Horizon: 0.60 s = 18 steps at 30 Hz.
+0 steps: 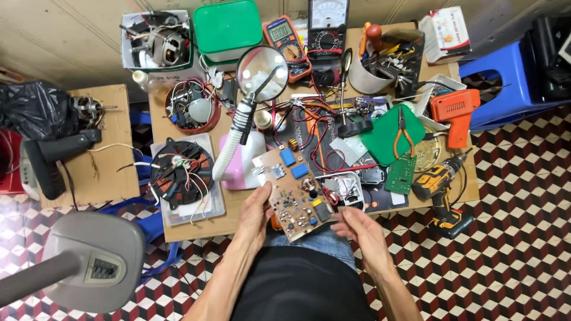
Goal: The person uses a heat gun to apply heat to a green circuit board while holding it with their left hand. They flip the board over to inspect the other side, then retrieve a soldering iron from a blue cabinet. The person then uses the soldering iron and heat gun together on the circuit board.
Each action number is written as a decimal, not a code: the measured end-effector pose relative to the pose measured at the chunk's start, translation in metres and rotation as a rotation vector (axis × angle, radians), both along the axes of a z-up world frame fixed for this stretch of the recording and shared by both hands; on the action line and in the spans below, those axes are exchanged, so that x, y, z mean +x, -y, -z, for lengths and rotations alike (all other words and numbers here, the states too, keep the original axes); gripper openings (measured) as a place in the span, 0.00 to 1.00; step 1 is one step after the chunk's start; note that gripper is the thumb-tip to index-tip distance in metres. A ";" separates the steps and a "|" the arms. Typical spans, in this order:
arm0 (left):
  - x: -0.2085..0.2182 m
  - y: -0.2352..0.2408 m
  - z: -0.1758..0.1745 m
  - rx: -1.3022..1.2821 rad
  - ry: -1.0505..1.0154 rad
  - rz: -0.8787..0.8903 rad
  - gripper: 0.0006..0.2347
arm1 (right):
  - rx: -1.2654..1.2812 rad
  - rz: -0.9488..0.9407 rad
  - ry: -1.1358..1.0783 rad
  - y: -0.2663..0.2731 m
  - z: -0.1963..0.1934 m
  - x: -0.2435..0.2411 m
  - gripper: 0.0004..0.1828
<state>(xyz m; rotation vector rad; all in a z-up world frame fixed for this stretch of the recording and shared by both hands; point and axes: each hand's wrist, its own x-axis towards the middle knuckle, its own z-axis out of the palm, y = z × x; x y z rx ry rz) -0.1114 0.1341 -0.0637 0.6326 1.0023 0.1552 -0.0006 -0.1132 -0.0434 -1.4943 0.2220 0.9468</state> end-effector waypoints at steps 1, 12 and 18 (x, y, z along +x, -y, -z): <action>0.001 0.002 -0.002 -0.001 -0.001 -0.004 0.11 | -0.001 -0.004 -0.001 -0.006 -0.011 0.001 0.24; 0.017 0.014 -0.052 -0.070 0.211 0.003 0.10 | 0.040 -0.082 0.030 -0.020 -0.056 0.012 0.30; 0.015 0.015 -0.054 -0.069 0.221 0.019 0.10 | 0.110 0.020 -0.021 -0.022 -0.061 0.013 0.29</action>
